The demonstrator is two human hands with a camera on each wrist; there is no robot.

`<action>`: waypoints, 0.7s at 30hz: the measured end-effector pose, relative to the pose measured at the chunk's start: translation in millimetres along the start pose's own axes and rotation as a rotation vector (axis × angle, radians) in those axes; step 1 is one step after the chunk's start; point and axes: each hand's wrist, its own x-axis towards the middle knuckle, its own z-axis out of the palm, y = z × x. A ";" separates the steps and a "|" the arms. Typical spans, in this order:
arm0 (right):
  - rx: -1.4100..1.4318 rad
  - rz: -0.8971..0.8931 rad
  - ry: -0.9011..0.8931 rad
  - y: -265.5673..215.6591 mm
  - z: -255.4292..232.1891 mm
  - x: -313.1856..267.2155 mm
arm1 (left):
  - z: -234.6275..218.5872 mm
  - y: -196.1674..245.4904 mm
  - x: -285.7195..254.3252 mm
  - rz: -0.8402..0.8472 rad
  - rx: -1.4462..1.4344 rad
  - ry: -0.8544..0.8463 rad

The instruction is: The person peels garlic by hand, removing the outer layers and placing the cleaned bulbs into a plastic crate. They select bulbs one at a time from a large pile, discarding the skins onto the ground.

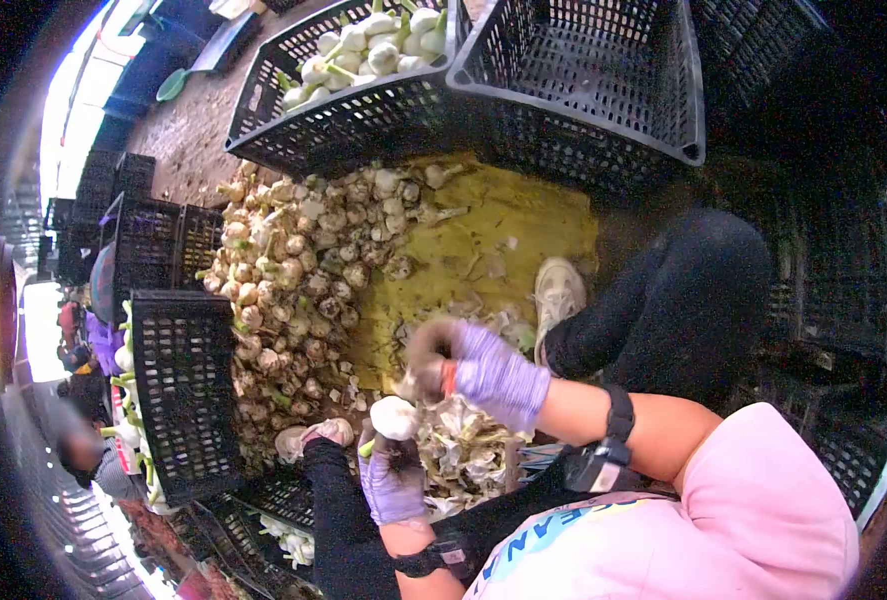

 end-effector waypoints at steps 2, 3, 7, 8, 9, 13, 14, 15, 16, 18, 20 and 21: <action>-0.067 0.048 0.104 -14.8 -0.7 7.3 | -16.8 0.8 27.7 0.055 0.000 0.026; -0.307 -0.076 0.107 -3.2 -11.9 12.6 | -6.4 14.9 38.8 0.050 0.018 -0.029; -0.334 0.060 0.052 25.7 -22.8 14.3 | 87.7 102.2 65.7 0.391 -0.161 -0.461; -0.318 0.135 0.061 27.7 -26.6 16.0 | 106.1 120.4 66.5 0.461 -0.171 -0.645; -0.329 0.150 0.064 28.3 -29.9 18.0 | 121.0 133.3 72.5 0.590 -0.078 -0.645; -0.569 0.094 0.104 30.4 -40.1 26.8 | 109.6 154.9 160.3 0.658 0.539 -0.046; -0.615 0.067 0.104 26.6 -37.7 30.1 | 94.0 151.3 191.0 0.583 0.639 0.135; -0.840 0.046 0.103 21.0 -35.1 31.9 | 75.1 144.6 224.3 0.591 0.703 0.209; -0.846 0.069 0.066 22.9 -38.3 33.4 | 55.0 138.0 258.0 0.602 0.762 0.288; -1.005 0.076 -0.004 24.1 -43.0 38.4 | 27.1 122.3 309.7 0.654 0.878 0.255; -0.833 0.172 0.055 21.2 -38.3 41.2 | 8.5 108.7 346.9 0.619 1.254 0.394; -0.969 0.180 0.073 30.1 -43.7 43.0 | 9.7 104.1 351.5 0.596 1.307 0.322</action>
